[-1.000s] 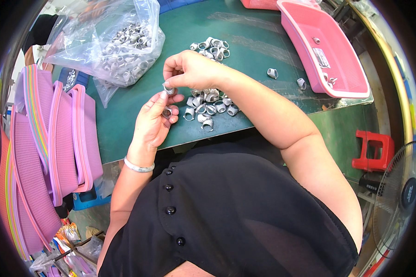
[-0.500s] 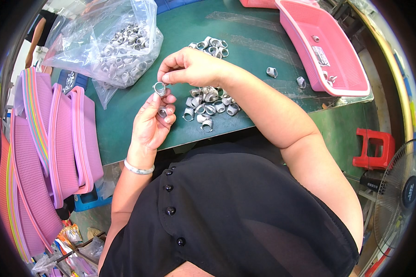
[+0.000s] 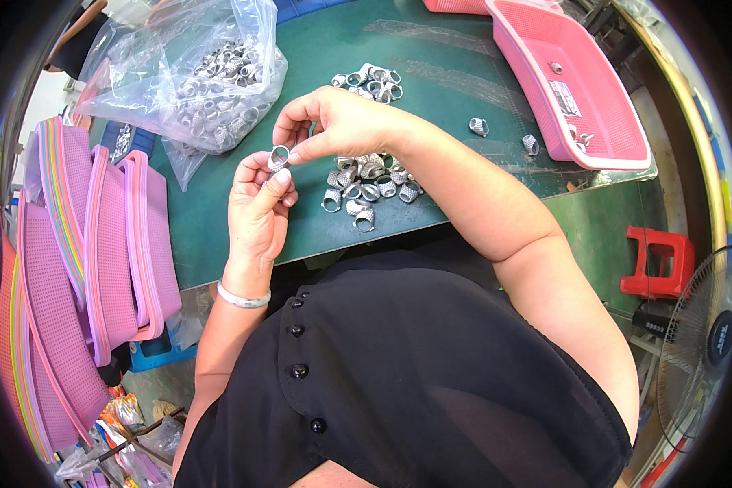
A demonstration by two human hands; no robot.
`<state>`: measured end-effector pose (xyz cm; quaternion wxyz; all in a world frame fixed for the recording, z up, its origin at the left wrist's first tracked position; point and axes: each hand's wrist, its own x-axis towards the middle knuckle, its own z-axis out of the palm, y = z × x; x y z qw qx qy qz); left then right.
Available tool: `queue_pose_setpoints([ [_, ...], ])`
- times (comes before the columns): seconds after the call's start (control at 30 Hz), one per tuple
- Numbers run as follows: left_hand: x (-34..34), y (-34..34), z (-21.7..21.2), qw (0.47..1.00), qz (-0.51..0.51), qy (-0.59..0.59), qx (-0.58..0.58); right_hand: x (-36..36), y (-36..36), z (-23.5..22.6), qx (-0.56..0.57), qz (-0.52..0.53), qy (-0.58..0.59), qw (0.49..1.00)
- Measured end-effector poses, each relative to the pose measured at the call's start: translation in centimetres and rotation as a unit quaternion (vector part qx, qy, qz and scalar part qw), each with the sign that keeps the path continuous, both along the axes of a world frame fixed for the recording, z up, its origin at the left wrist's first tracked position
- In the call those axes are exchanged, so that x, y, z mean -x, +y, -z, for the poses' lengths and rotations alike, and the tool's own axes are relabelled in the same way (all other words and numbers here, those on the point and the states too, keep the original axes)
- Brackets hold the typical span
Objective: The person inserts circular white components into small metal brackets by hand on a green workbench.
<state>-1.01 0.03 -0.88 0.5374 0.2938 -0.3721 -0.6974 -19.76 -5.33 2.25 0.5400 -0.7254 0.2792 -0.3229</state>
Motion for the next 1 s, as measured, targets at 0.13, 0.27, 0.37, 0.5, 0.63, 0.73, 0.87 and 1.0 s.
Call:
queue_pose_setpoints([
  [0.13,0.0,0.0,0.0,1.000,-0.011,-0.009,0.007,0.0,0.0,0.0,-0.001,-0.005,-0.003,1.000],
  [0.27,0.1,0.1,0.0,0.999,-0.020,-0.036,0.020,0.1,-0.1,0.1,-0.007,-0.009,0.000,1.000],
  [0.37,-0.1,0.0,0.3,0.998,-0.021,-0.050,0.029,0.1,-0.1,0.1,0.007,-0.008,0.010,1.000],
  [0.5,-0.5,0.0,-0.5,0.998,-0.011,0.028,-0.056,1.1,-0.9,0.0,0.097,0.002,0.095,0.991],
  [0.63,-1.6,-0.9,0.2,0.983,0.040,0.130,-0.122,2.8,-1.9,0.7,0.242,0.074,0.287,0.924],
  [0.73,-1.6,-0.9,0.1,0.980,0.059,0.132,-0.139,3.1,-1.2,0.3,0.267,0.105,0.398,0.871],
  [0.87,-1.6,-1.0,0.5,0.979,0.065,0.106,-0.159,2.8,-1.1,0.9,0.307,0.120,0.439,0.836],
  [1.0,-1.3,-1.1,0.9,0.980,0.064,0.068,-0.173,2.5,-1.2,0.9,0.310,0.105,0.409,0.852],
])
